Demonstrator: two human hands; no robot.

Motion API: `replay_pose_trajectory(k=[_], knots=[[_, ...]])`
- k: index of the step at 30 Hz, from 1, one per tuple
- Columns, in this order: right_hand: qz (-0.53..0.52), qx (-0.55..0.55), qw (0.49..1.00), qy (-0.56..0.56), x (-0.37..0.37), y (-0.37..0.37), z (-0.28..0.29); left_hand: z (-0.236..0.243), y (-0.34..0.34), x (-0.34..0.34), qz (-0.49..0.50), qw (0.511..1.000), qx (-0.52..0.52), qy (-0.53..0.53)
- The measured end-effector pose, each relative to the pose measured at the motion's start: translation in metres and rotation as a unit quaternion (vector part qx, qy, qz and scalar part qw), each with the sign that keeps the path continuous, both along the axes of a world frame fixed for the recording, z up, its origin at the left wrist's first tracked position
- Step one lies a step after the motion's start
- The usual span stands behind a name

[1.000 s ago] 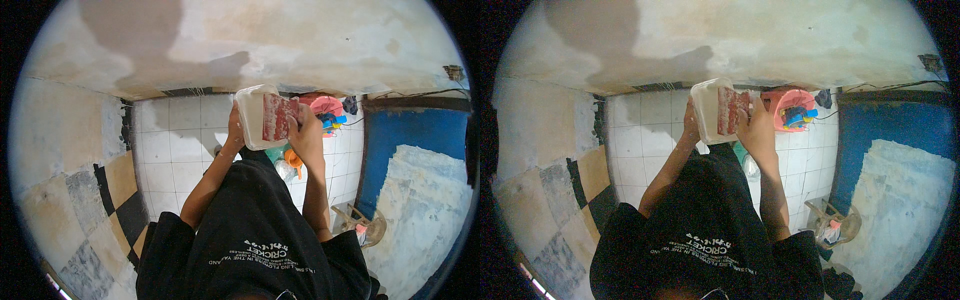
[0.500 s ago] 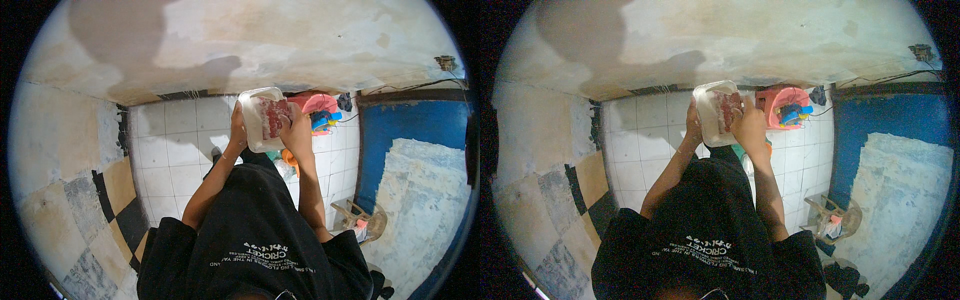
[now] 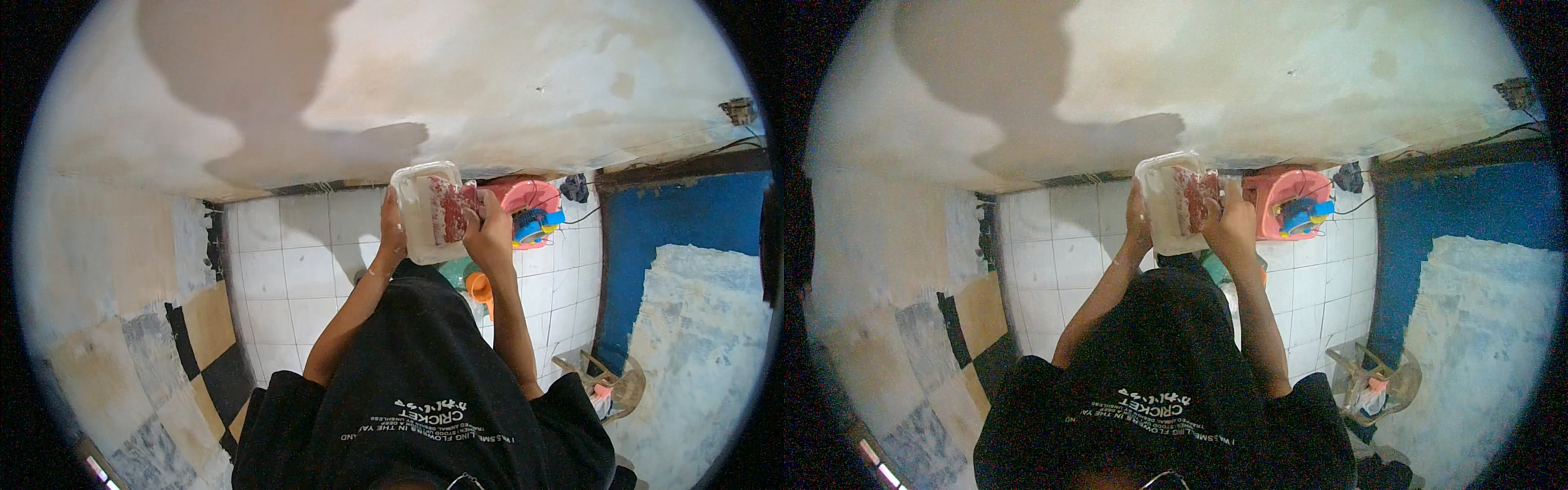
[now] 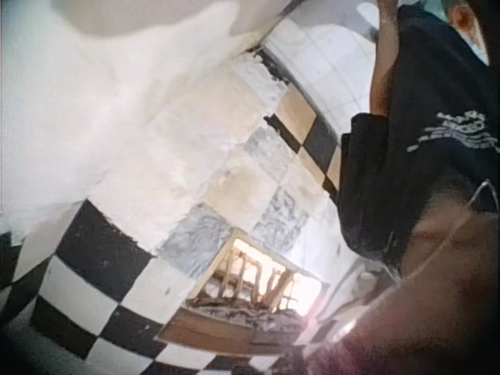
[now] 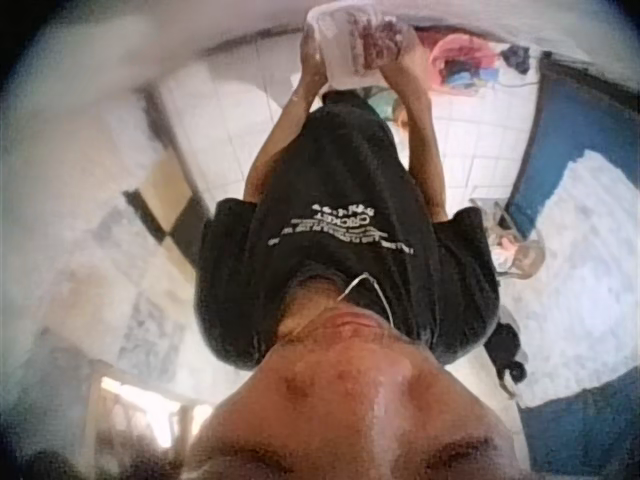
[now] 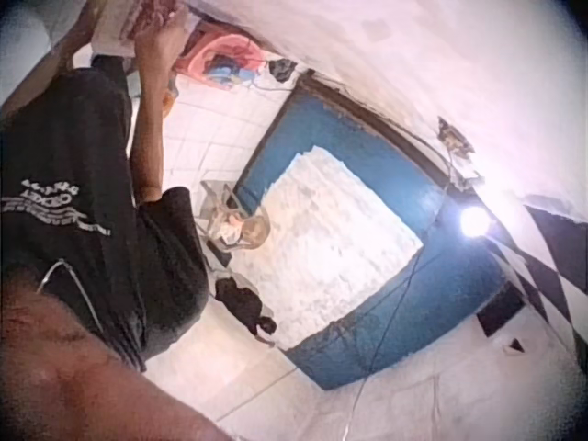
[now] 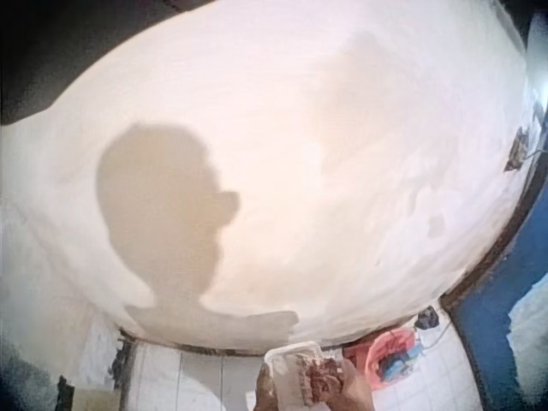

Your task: The person applies white plaster to a wall using a red handheld scraper.

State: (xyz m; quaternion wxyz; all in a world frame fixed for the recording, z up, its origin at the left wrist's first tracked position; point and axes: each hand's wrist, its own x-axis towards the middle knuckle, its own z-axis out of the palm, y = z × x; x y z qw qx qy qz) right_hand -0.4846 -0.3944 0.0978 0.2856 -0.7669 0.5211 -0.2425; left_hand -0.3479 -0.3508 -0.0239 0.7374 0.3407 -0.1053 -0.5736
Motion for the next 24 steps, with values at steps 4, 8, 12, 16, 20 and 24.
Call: replay_pose_trajectory(k=[4, 8, 12, 16, 20, 24], knots=[[-0.011, 0.057, 0.995, -0.077, -0.030, -0.022, -0.014, -0.011, -0.034, -0.010, -0.010, 0.999, 0.019, 0.046], [-0.033, 0.209, 0.939, -0.271, -0.072, -0.049, -0.048, -0.035, -0.068, -0.026, 0.000, 0.999, 0.049, -0.011], [-0.044, 0.349, 0.850, -0.393, -0.109, -0.066, -0.053, -0.037, -0.094, -0.049, -0.013, 0.995, 0.067, 0.074], [-0.107, 0.394, 0.775, -0.483, -0.138, -0.078, -0.064, -0.031, -0.108, -0.064, -0.028, 0.990, 0.085, 0.113], [-0.177, 0.376, 0.746, -0.520, -0.176, -0.104, -0.100, -0.062, -0.110, -0.058, -0.010, 0.994, 0.066, 0.089], [-0.174, 0.362, 0.733, -0.549, -0.214, -0.184, -0.224, -0.064, -0.096, -0.041, 0.009, 0.993, 0.094, 0.072]])
